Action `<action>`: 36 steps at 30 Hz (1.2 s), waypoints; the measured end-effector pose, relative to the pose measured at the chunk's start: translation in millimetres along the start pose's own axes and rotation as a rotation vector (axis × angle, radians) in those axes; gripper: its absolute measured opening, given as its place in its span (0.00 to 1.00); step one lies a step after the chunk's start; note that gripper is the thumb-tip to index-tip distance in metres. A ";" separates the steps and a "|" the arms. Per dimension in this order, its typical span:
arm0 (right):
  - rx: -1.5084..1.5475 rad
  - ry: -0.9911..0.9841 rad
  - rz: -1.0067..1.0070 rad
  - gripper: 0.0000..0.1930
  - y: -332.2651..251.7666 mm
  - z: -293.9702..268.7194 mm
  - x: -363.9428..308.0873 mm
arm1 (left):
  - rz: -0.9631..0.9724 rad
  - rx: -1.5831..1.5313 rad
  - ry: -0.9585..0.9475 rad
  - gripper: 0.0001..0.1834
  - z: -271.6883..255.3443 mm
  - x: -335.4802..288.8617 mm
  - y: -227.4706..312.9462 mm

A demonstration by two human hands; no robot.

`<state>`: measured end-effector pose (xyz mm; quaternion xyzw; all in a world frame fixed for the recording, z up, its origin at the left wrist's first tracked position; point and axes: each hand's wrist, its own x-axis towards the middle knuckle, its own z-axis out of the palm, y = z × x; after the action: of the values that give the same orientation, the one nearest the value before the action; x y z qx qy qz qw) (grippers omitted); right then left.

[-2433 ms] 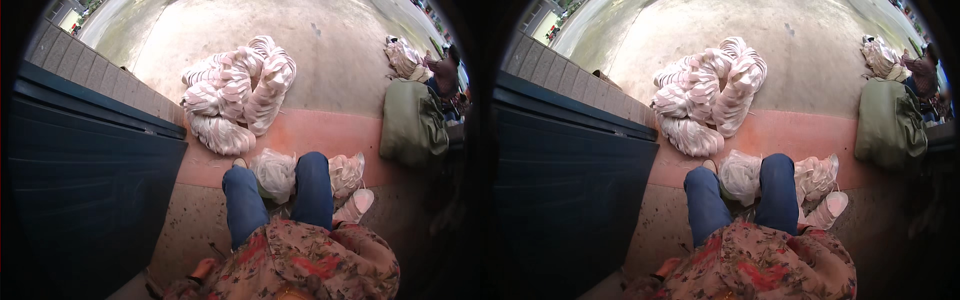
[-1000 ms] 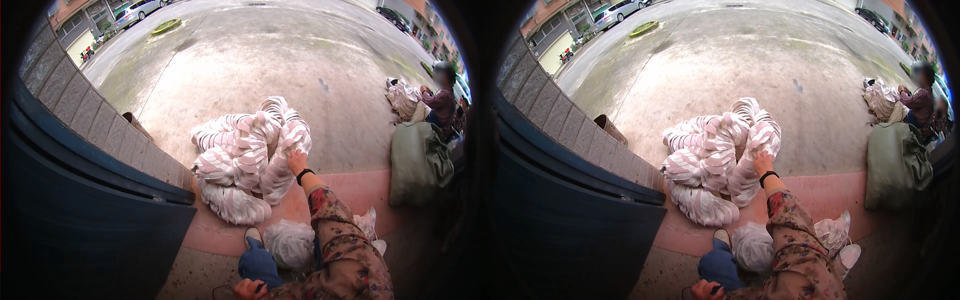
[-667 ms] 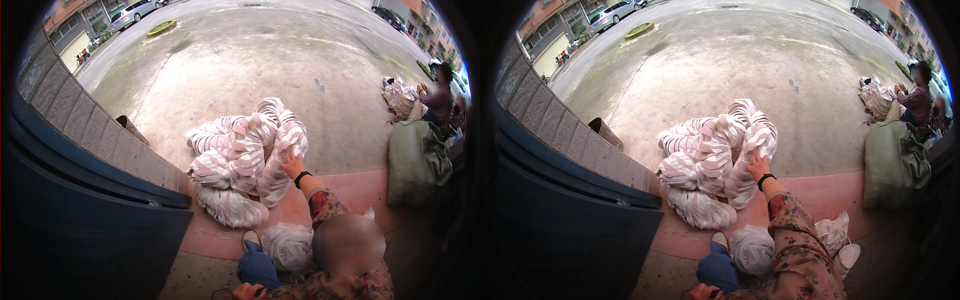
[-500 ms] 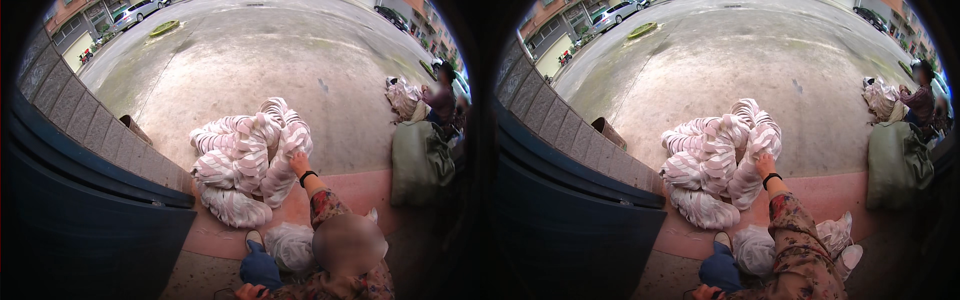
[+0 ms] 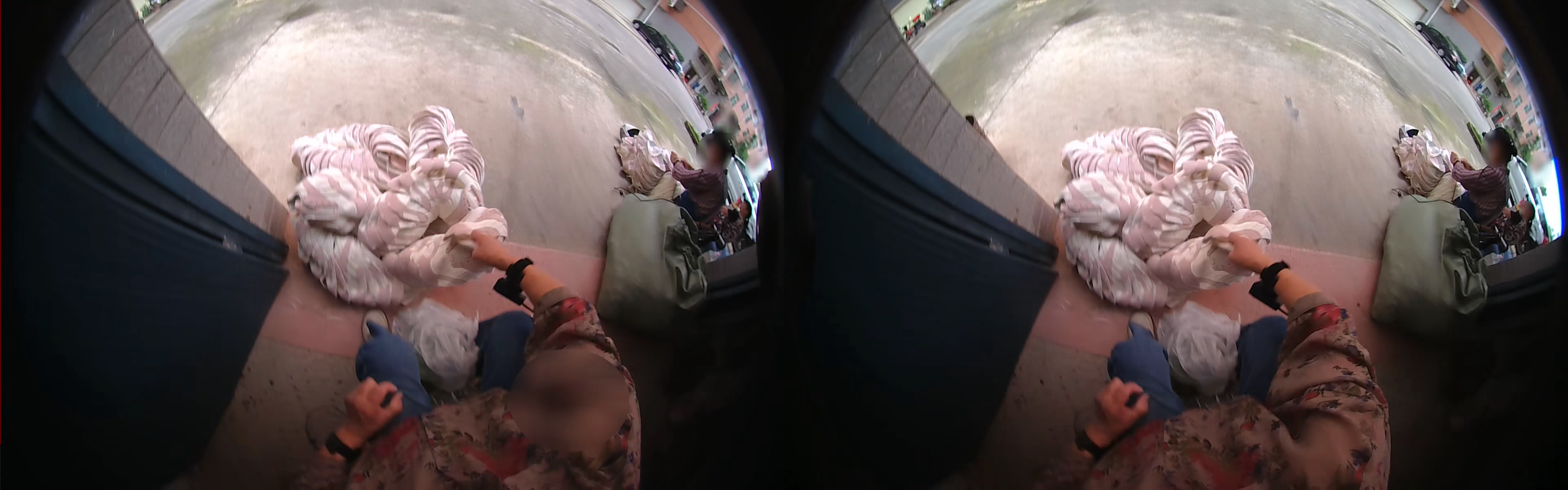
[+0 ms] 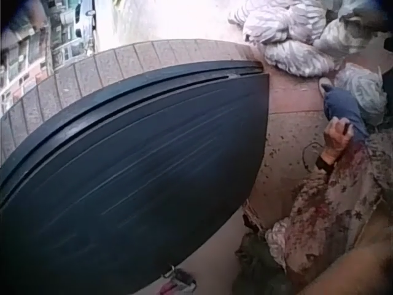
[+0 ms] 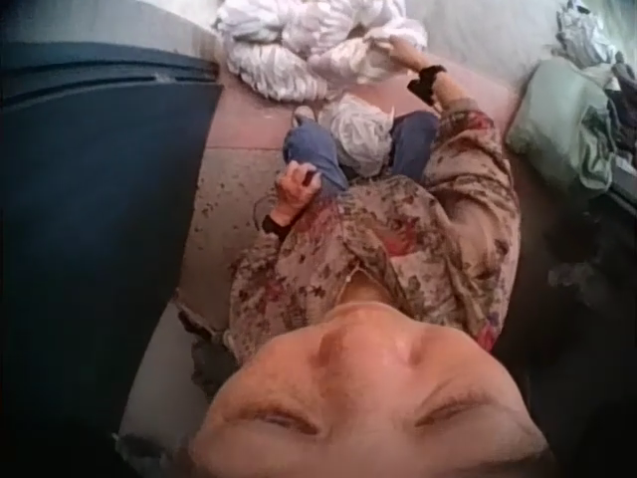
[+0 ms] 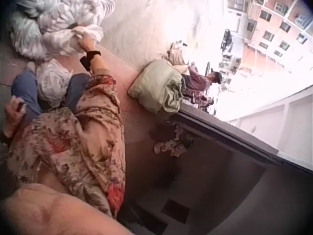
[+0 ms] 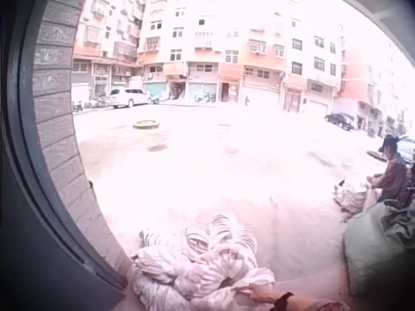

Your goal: The person is lacing several pairs of white shoes.

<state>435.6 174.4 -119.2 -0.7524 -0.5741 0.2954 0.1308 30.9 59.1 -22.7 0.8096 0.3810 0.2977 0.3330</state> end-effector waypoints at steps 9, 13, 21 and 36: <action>0.676 0.319 0.261 0.03 -25.2 -125.9 -59.9 | 0.082 -0.016 -0.092 0.06 -17.9 16.4 4.7; 0.812 0.283 -0.020 0.03 -114.1 -170.0 -100.6 | -0.215 -0.052 -0.029 0.12 -46.8 39.0 11.4; 0.786 0.270 -0.338 0.07 -204.3 -255.4 -198.1 | 0.016 0.134 -0.024 0.43 -18.0 81.4 -15.7; 0.870 0.509 -0.443 0.14 -232.1 -334.7 -208.2 | 0.477 0.015 0.312 0.22 -45.8 90.5 91.8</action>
<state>417.5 97.3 331.4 -0.5376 -0.4940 0.2797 0.6234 83.8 102.3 95.8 0.8232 0.2284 0.4858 0.1846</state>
